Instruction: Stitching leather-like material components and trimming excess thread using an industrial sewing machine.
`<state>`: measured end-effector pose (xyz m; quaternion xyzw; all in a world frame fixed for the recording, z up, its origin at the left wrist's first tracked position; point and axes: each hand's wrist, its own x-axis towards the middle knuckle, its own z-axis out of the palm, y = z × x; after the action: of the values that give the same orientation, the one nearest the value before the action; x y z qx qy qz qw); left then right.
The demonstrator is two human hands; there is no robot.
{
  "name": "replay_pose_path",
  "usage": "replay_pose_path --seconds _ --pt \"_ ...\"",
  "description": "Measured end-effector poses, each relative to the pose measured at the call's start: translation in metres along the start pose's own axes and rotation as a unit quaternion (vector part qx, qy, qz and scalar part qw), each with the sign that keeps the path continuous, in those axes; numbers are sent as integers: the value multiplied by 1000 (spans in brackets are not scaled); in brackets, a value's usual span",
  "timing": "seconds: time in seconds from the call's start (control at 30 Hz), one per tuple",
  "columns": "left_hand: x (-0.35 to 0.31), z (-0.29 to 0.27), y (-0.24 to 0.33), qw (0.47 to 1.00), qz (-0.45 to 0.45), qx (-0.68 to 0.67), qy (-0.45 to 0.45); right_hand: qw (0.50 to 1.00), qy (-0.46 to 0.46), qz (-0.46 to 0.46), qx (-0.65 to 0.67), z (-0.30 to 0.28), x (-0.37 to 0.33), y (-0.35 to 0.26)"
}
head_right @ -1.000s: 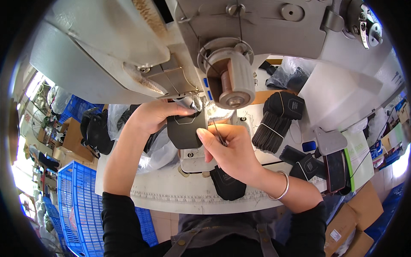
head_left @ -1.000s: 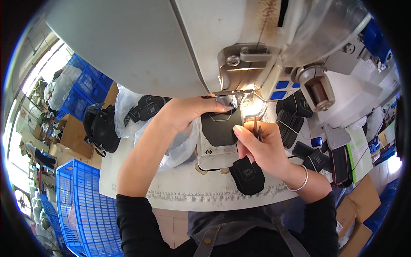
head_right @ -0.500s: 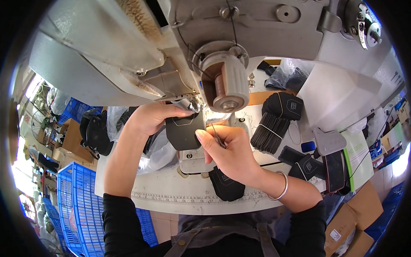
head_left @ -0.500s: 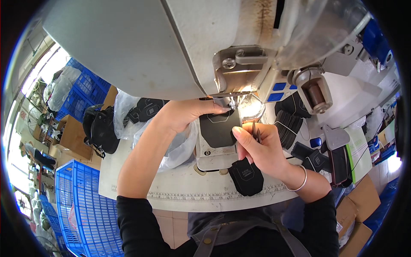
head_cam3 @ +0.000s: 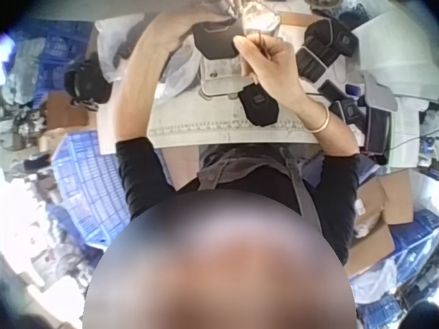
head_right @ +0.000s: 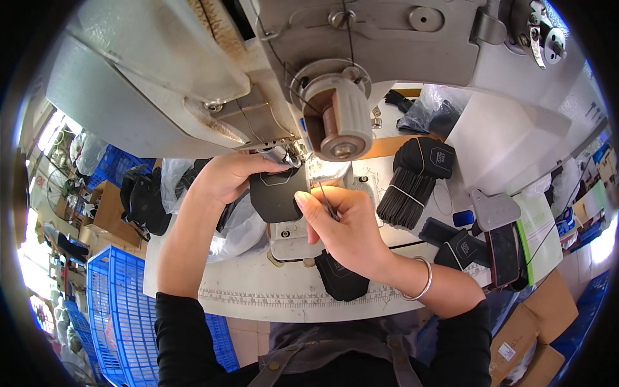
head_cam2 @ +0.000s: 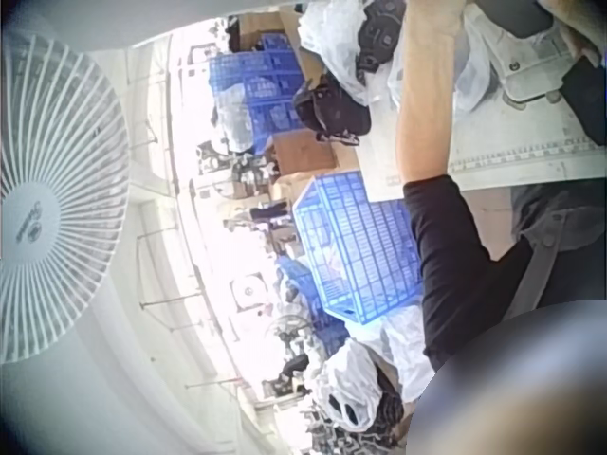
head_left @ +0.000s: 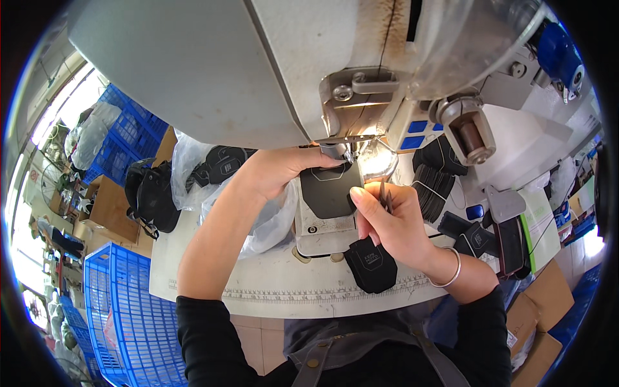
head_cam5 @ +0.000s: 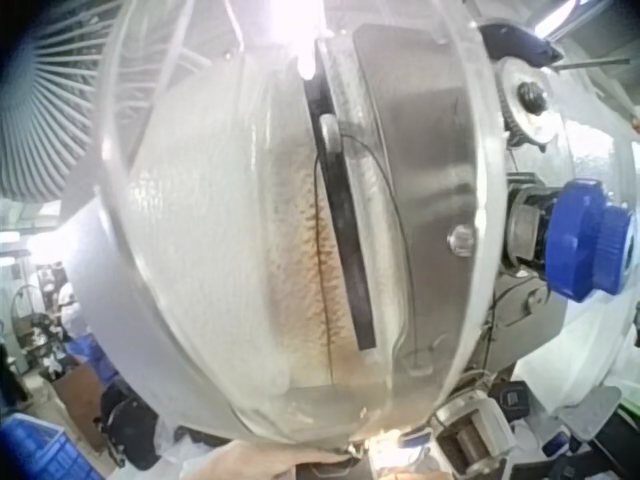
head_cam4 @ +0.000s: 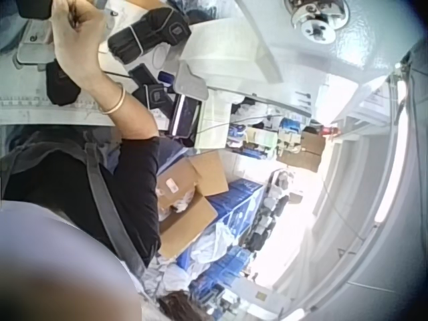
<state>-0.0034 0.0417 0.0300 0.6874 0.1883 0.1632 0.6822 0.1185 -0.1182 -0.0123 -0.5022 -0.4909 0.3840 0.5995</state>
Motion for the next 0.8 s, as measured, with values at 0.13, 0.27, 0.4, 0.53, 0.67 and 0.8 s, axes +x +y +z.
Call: replay_pose_path --seconds 0.13,0.27,0.4,0.53,0.67,0.8 --pt "-1 -2 2 999 -40 0 20 1000 11 -10 5 3 0 1" --pt "-7 0 -3 999 -11 -14 31 1000 1 3 15 4 -1 0" --pt "-23 20 -21 991 -46 -89 86 999 -4 23 36 -1 1 1" --pt "-39 33 -35 981 -34 -191 33 998 -14 38 54 -5 -1 -4" --pt "-40 33 -35 981 -6 -181 67 997 -31 59 31 -17 -2 -7" --pt "-39 35 -32 986 -5 -148 73 917 115 -266 -275 -35 3 7"
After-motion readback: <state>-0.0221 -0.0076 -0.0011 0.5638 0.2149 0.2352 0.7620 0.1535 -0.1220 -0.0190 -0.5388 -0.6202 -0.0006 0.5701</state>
